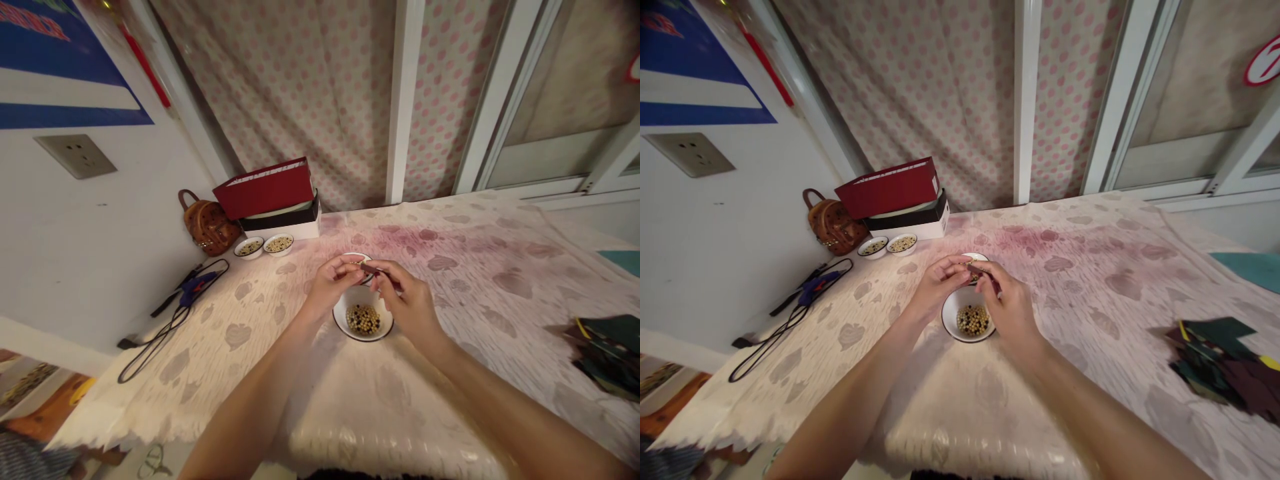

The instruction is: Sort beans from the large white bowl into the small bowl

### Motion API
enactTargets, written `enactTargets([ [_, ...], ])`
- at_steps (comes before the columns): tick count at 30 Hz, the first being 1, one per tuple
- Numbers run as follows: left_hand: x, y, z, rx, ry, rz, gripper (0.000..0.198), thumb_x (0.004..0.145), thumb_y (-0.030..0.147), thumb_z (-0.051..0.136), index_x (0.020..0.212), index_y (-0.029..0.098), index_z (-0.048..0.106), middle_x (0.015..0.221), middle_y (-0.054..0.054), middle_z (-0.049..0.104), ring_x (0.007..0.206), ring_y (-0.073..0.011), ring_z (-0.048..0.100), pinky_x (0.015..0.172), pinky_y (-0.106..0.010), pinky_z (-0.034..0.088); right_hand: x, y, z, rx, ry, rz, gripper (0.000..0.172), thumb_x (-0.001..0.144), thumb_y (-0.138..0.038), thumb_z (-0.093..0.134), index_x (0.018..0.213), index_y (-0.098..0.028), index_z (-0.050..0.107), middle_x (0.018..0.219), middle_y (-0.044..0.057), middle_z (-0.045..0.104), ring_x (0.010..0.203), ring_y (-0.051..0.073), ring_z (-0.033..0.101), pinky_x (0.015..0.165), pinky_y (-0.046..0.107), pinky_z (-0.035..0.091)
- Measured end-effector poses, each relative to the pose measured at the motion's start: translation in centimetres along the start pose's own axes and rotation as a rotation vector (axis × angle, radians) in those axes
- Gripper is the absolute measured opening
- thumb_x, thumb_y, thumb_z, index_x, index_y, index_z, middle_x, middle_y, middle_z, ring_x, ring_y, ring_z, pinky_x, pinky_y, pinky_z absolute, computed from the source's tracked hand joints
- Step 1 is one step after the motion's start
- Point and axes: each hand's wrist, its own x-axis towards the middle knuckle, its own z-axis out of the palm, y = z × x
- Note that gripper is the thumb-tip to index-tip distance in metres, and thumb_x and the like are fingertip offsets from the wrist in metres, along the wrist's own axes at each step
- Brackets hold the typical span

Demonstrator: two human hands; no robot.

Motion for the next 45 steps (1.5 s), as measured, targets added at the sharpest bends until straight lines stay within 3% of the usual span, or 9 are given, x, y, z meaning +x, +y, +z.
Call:
enactTargets([
  [23,-0.1,-0.3,-0.1,0.098,0.01,0.002,0.041,0.077,0.034,0.086,0.11,0.017,0.07,0.087,-0.003,0.075,0.084,-0.016,0.069,0.092,-0.035,0.05,0.0,-0.3,-0.1,-0.041,0.043,-0.024,0.027,0.099,-0.027,0.05,0.118,-0.026,0.07,0.083,0.001,0.074,0.07,0.018,0.069,0.064,0.031,0.052],
  [27,-0.4,-0.1,-0.1,0.312,-0.029,-0.019,0.031,0.079,0.027,0.082,0.106,0.016,0.071,0.087,-0.004,0.076,0.081,-0.0159,0.068,0.086,-0.032,0.049,0.2,-0.2,-0.4,-0.019,0.133,-0.016,0.026,0.099,-0.029,0.051,0.117,-0.024,0.069,0.085,0.002,0.075,0.072,0.019,0.07,0.071,0.034,0.054],
  [33,-0.7,0.0,-0.1,0.569,-0.137,0.019,0.02,0.08,0.018,0.074,0.1,0.017,0.075,0.087,-0.004,0.075,0.081,-0.0162,0.066,0.082,-0.03,0.047,0.4,-0.3,-0.7,0.004,0.171,-0.014,0.024,0.099,-0.03,0.05,0.115,-0.023,0.068,0.078,0.0,0.071,0.066,0.017,0.067,0.067,0.033,0.053],
  [37,0.3,-0.1,-0.9,0.688,-0.002,0.032,0.014,0.083,0.024,0.072,0.095,0.019,0.077,0.096,-0.007,0.078,0.086,-0.0201,0.067,0.08,-0.032,0.047,0.4,-0.4,-0.7,0.027,0.168,-0.007,0.024,0.099,-0.03,0.051,0.114,-0.024,0.067,0.078,0.001,0.071,0.066,0.017,0.067,0.066,0.033,0.054],
  [40,1.6,0.4,-1.9,0.883,0.127,0.018,0.009,0.08,0.024,0.074,0.088,0.022,0.078,0.092,-0.006,0.078,0.083,-0.0225,0.066,0.08,-0.034,0.046,0.4,-0.4,-0.7,0.038,0.17,-0.012,0.023,0.099,-0.029,0.051,0.114,-0.024,0.067,0.079,0.001,0.071,0.067,0.017,0.067,0.067,0.033,0.055],
  [45,3.7,1.0,-2.3,1.203,0.087,-0.092,0.009,0.069,0.028,0.084,0.068,0.025,0.076,0.074,-0.006,0.073,0.075,-0.0241,0.063,0.078,-0.035,0.045,0.4,-0.3,-0.7,0.036,0.165,-0.014,0.023,0.099,-0.03,0.05,0.114,-0.024,0.067,0.08,0.001,0.072,0.068,0.018,0.068,0.067,0.033,0.055],
])
